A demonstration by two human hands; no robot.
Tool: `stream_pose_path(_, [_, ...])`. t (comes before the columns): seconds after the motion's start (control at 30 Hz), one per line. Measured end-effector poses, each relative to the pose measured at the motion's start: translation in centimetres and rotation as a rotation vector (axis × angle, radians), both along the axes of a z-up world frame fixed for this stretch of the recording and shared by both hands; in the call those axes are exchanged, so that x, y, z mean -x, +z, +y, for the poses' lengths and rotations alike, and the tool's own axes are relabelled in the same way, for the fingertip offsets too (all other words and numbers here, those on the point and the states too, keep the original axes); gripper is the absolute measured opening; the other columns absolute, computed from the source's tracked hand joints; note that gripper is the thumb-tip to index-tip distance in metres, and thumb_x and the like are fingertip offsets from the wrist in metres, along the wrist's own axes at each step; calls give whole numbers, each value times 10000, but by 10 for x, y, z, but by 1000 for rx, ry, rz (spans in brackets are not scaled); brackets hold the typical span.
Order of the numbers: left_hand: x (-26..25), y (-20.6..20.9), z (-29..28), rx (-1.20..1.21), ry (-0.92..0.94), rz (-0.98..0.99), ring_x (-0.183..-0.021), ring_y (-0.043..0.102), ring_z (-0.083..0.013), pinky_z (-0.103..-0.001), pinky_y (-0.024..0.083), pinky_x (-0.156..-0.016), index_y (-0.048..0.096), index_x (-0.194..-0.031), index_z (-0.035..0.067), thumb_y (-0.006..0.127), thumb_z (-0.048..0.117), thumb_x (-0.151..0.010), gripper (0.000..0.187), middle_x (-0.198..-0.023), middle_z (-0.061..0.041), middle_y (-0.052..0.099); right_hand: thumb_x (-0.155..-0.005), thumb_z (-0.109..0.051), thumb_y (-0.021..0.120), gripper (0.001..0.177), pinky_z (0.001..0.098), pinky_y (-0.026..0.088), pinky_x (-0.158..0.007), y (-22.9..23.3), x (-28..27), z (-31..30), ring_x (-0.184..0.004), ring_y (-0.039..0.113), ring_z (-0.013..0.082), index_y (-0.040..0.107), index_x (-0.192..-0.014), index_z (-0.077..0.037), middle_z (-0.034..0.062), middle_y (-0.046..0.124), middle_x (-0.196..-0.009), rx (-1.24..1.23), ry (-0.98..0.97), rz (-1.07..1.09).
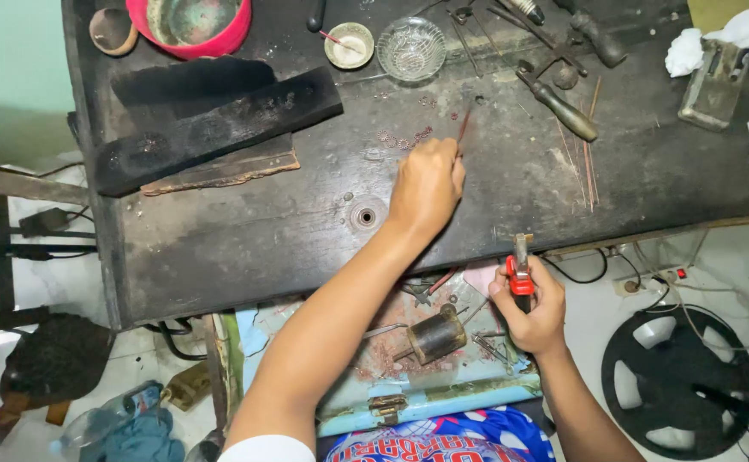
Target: Manipulating small metal wires and components using pliers on a workbench
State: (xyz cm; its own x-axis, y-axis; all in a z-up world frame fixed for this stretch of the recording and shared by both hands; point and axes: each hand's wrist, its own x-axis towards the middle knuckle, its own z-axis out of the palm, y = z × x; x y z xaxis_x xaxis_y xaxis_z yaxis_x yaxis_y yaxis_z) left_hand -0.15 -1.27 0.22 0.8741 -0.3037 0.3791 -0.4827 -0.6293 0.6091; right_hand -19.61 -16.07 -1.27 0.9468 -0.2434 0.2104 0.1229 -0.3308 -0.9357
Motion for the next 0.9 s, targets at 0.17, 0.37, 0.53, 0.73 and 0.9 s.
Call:
stream_pose_path(0.17, [5, 3, -16, 67, 74, 95, -746, 696, -409, -534, 566, -691, 615, -823, 68, 629, 80, -833, 22, -713, -163, 629, -840, -82, 759, 121, 285, 495, -551, -7, 2, -2, -550, 598, 124, 676, -920, -44, 66, 670, -635, -2, 3, -1])
stream_pose_path(0.37, [13, 2, -24, 158, 165, 185, -752, 706, -421, -538, 572, -692, 594, -795, 82, 634, 111, -802, 50, -720, -165, 638, -840, -105, 772, 131, 286, 497, -569, -11, 2, -4, -560, 602, 130, 682, -920, -54, 63, 679, -653, 14, 0, 10])
stream_pose_path(0.53, [17, -2, -25, 195, 210, 160, -725, 695, -431, -542, 561, -657, 583, -769, 73, 637, 94, -780, 59, -691, -174, 619, -842, -90, 771, 125, 280, 504, -587, -11, 2, -4, -561, 600, 130, 677, -915, -51, 62, 677, -656, 14, 4, 4])
stream_pose_path(0.73, [17, -9, -17, 228, 285, 177, -697, 707, -395, -499, 565, -633, 594, -746, 96, 649, 104, -756, 56, -675, -129, 622, -837, -100, 771, 132, 290, 500, -584, -15, 3, -5, -565, 601, 130, 677, -918, -56, 59, 684, -665, 24, 1, 14])
stream_pose_path(0.9, [17, -10, -2, 205, 335, 126, -662, 700, -360, -482, 561, -626, 594, -716, 104, 663, 103, -733, 71, -644, -91, 628, -844, -91, 756, 114, 279, 484, -552, -1, 1, -1, -549, 591, 125, 672, -914, -61, 55, 682, -654, 54, 13, 11])
